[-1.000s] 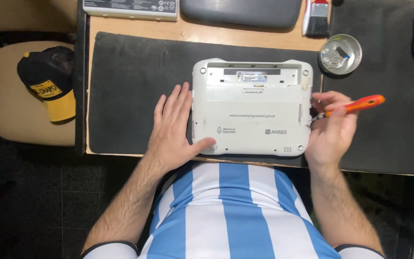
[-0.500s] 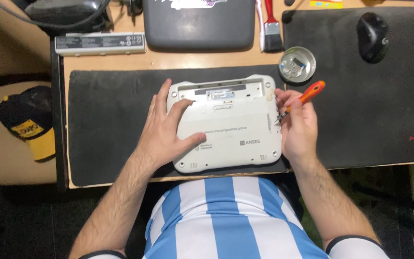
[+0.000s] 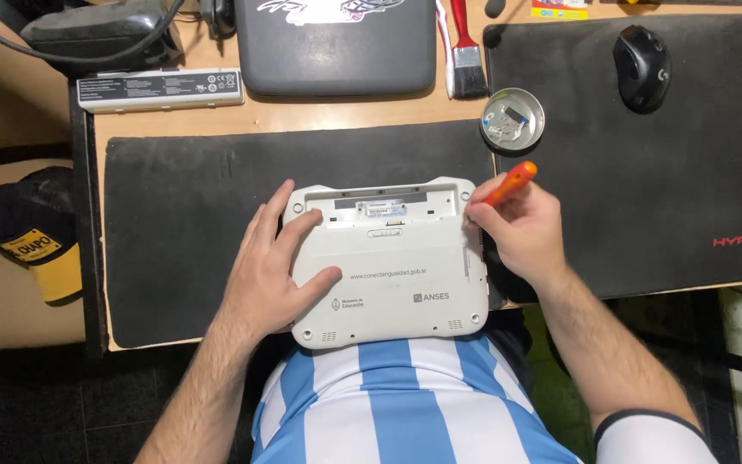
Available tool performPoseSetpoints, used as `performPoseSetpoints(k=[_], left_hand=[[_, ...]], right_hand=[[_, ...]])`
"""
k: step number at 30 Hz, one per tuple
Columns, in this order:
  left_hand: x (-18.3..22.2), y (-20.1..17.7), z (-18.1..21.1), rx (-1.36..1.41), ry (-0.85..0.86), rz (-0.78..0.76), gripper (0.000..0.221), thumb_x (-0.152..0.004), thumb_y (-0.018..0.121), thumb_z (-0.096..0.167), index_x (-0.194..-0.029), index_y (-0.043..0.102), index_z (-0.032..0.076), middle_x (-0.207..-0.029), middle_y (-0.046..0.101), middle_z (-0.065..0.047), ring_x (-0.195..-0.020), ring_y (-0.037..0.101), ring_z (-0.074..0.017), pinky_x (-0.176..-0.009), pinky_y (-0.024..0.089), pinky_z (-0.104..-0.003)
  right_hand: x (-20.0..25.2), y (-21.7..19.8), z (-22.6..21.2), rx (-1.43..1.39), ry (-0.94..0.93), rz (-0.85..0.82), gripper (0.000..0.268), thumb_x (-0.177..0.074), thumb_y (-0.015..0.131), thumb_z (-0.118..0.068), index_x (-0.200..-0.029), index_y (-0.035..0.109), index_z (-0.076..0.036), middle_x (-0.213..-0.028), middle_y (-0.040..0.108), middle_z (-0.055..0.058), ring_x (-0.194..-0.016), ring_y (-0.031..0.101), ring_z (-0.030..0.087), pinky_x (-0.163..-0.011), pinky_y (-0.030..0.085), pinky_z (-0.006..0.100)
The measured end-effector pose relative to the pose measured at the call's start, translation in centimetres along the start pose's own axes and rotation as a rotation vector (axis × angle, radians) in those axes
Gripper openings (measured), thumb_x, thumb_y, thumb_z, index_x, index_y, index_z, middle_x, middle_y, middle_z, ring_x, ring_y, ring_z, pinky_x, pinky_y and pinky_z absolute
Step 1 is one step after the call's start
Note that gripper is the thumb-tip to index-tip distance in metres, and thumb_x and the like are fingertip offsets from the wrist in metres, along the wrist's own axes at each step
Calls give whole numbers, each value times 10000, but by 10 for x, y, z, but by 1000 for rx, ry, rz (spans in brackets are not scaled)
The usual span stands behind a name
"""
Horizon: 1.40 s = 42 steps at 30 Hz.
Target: Disassembling a laptop by removing external screws, the keyboard, and internal components using a screwdriver.
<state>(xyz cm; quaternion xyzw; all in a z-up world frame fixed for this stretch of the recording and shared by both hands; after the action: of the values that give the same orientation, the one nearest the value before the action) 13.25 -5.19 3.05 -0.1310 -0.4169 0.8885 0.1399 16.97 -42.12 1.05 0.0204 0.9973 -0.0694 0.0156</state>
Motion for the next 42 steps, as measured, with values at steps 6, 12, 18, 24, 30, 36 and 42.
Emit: performPoseSetpoints(k=[6, 12, 18, 24, 30, 36, 42], left_hand=[[-4, 4, -9, -21, -147, -57, 757, -1051, 788, 723, -1655, 678, 281, -1969, 366, -202, -1761, 476, -440, -1506, 249, -667], [-8, 8, -3, -127, -143, -70, 660, -1182, 578, 641, -1732, 606, 277, -1978, 340, -202, -1775, 446, -412, -1497, 168, -710], [-14, 10, -7, -137, -152, -88, 658, -1223, 500, 612, -1772, 575, 256, -1998, 299, -186, -1818, 368, -402, -1492, 124, -728], [-14, 5, -6, -71, -91, 54, 570, -1230, 594, 492, -1718, 662, 206, -1948, 421, -200, -1799, 413, -429, -1467, 165, -774], [20, -59, 5, 269, 92, 729, 257, -1040, 903, -155, -1056, 930, 100, -1150, 951, -120, -1062, 928, -343, -982, 725, -478], [33, -40, -50, 233, -21, 737, 259, -943, 1156, 170, -1045, 925, 113, -759, 816, 13, -646, 749, -169, -687, 632, -370], [-8, -26, -7, 208, -11, 317, 888, -1006, 961, 600, -1618, 679, 24, -1767, 596, -285, -1621, 559, -550, -1348, 446, -751]], right_hand=[[-27, 17, 6, -61, -66, -98, 259, -1070, 950, -46, -1232, 748, -35, -976, 846, 142, -745, 767, 125, -779, 690, 277], [-25, 21, 9, -60, -104, 29, 298, -1146, 893, -117, -1285, 630, -104, -1108, 867, 136, -871, 848, 137, -831, 736, 273], [-38, 34, 8, -91, -167, -16, 280, -1159, 854, -59, -1285, 611, -115, -1213, 860, 187, -954, 879, 205, -941, 761, 329], [-49, 29, 3, -277, -191, -49, 257, -1157, 839, -80, -1237, 596, -85, -1229, 837, 206, -993, 900, 180, -921, 787, 303], [-39, 11, -5, -129, -212, -40, 322, -1021, 933, 143, -1186, 671, 55, -1130, 817, 291, -854, 877, 258, -798, 771, 369], [-32, 7, -8, -7, -176, -82, 298, -936, 989, 144, -1115, 768, 56, -1071, 879, 275, -862, 882, 248, -755, 779, 367], [-29, 5, -5, 62, -137, -98, 329, -933, 993, 123, -1140, 758, 22, -1086, 893, 248, -934, 889, 270, -814, 772, 369]])
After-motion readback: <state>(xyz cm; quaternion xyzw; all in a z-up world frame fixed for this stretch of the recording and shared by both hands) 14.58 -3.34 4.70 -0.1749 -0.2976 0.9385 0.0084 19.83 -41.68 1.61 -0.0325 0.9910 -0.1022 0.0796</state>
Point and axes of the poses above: each hand's wrist, its own x-axis away from the middle knuckle, its own y-axis out of the palm, z = x × y, the point moved 10 cm from there along -x, towards the middle knuckle
